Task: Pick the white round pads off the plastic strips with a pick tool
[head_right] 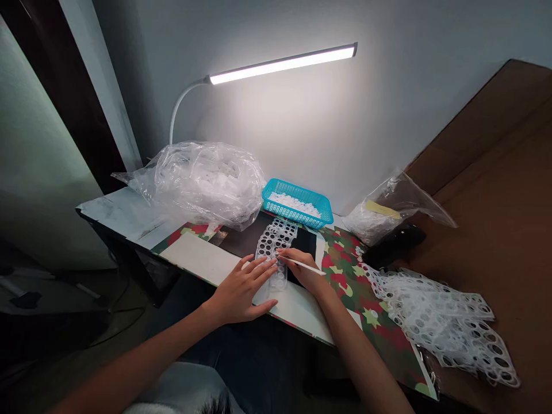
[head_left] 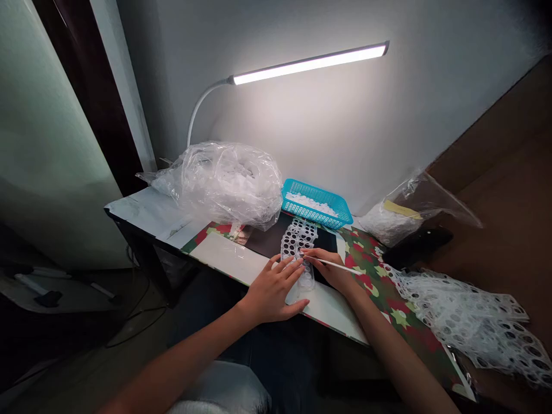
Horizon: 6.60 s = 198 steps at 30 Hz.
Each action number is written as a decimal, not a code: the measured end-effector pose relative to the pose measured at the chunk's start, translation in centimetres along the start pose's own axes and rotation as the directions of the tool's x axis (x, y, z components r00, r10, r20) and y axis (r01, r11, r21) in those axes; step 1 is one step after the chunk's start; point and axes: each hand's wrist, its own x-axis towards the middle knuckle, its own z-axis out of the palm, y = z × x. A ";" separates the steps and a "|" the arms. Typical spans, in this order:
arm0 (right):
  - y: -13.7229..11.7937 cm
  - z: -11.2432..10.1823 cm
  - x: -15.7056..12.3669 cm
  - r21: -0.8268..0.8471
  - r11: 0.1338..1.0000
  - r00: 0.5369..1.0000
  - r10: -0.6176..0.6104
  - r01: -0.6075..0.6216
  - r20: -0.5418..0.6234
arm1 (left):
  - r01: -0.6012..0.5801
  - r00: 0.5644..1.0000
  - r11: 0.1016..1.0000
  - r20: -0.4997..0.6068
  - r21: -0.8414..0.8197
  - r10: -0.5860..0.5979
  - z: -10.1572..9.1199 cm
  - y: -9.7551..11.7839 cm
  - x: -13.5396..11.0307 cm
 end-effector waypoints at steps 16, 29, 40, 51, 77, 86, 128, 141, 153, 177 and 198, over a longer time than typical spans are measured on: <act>0.1 0.1 0.2 0.044 0.999 1.000 -0.015 0.014 0.013 | 0.012 0.999 0.998 0.043 -0.062 -0.010 0.0 -0.2 0.0; 0.1 0.4 1.1 -0.254 0.966 0.945 -0.119 0.040 -0.304 | 0.031 0.998 0.997 0.058 -0.065 -0.028 0.0 0.0 0.3; 0.5 -0.7 -0.9 -0.096 0.995 0.999 -0.027 0.023 -0.039 | 0.012 0.999 1.000 0.049 -0.023 -0.011 0.0 0.0 0.2; 0.7 -0.8 -1.0 -0.083 0.996 0.999 -0.028 0.029 0.018 | -0.020 0.998 1.000 0.062 -0.006 0.021 0.4 0.4 0.4; 0.3 -1.2 -0.9 -0.344 0.938 0.922 -0.172 0.046 -0.346 | -0.036 0.998 0.999 0.050 -0.026 0.038 0.8 1.1 1.1; -0.7 -0.5 -2.0 -0.187 0.976 0.993 -0.115 0.114 0.004 | -0.065 0.998 0.996 0.019 -0.058 0.066 1.1 1.3 0.8; -1.4 0.4 -1.2 -0.178 0.978 0.993 -0.116 0.114 0.000 | -0.076 0.997 0.990 -0.009 -0.120 0.075 1.0 1.3 0.8; -1.6 0.2 -1.3 -0.098 0.993 0.997 -0.057 0.062 0.050 | -0.095 0.995 0.987 -0.039 -0.130 0.090 1.1 1.2 0.8; -0.9 0.8 -1.4 -0.049 0.998 0.998 -0.036 0.039 0.046 | -0.092 0.996 0.986 -0.023 -0.136 0.090 1.0 1.2 0.8; -2.0 1.1 0.2 -0.113 0.990 0.993 -0.093 0.085 -0.071 | -0.098 0.995 0.988 -0.032 -0.122 0.095 1.1 1.2 0.8; -2.1 1.1 0.1 0.037 0.995 0.994 -0.093 0.091 0.056 | -0.009 0.985 0.997 -0.170 -0.070 -0.003 1.4 0.8 -0.6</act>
